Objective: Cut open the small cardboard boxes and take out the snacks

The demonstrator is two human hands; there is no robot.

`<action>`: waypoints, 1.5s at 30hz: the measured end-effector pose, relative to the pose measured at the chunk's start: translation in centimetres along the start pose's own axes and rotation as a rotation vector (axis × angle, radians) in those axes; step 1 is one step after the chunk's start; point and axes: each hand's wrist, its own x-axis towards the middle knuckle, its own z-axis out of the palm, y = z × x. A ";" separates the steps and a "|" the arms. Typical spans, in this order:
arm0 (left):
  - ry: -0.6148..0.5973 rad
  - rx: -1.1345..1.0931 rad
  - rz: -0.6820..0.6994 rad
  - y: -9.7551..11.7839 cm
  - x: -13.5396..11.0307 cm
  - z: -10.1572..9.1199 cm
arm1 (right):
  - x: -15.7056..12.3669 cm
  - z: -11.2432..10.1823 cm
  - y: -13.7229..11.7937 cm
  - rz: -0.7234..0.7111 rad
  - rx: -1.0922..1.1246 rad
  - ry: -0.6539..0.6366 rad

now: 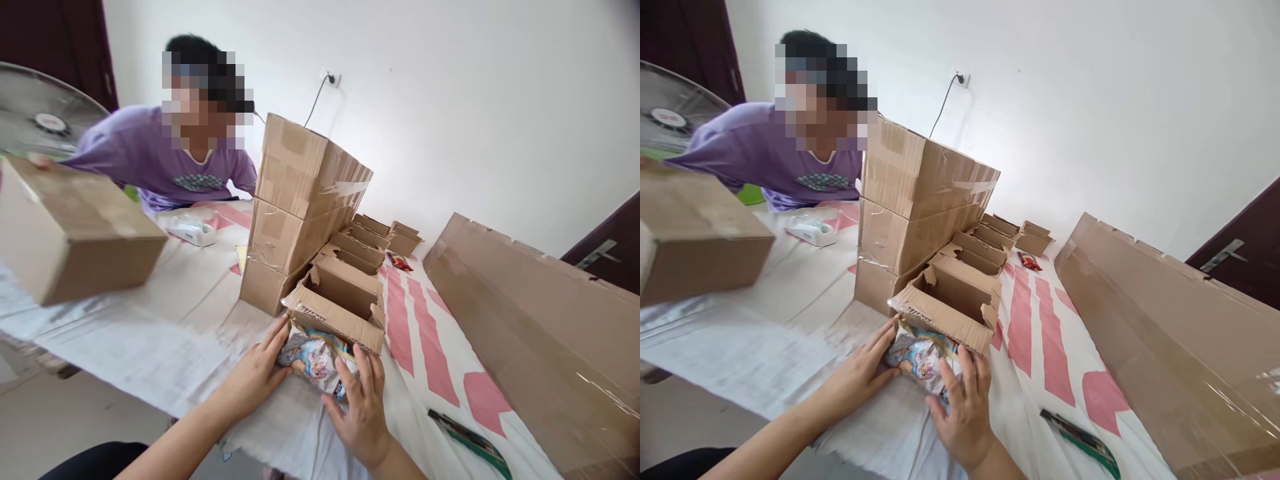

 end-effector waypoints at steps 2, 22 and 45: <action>-0.002 -0.007 0.005 0.2 0.1 0.0 | 0.3 -0.3 -0.5 -0.098 0.008 0.018; 0.029 -0.058 -0.021 0.7 -0.7 0.6 | 3.4 3.1 2.7 -0.133 -0.157 -0.275; 0.654 -0.072 0.450 5.5 -3.5 -7.0 | 13.2 4.1 -8.9 -0.103 0.349 -0.127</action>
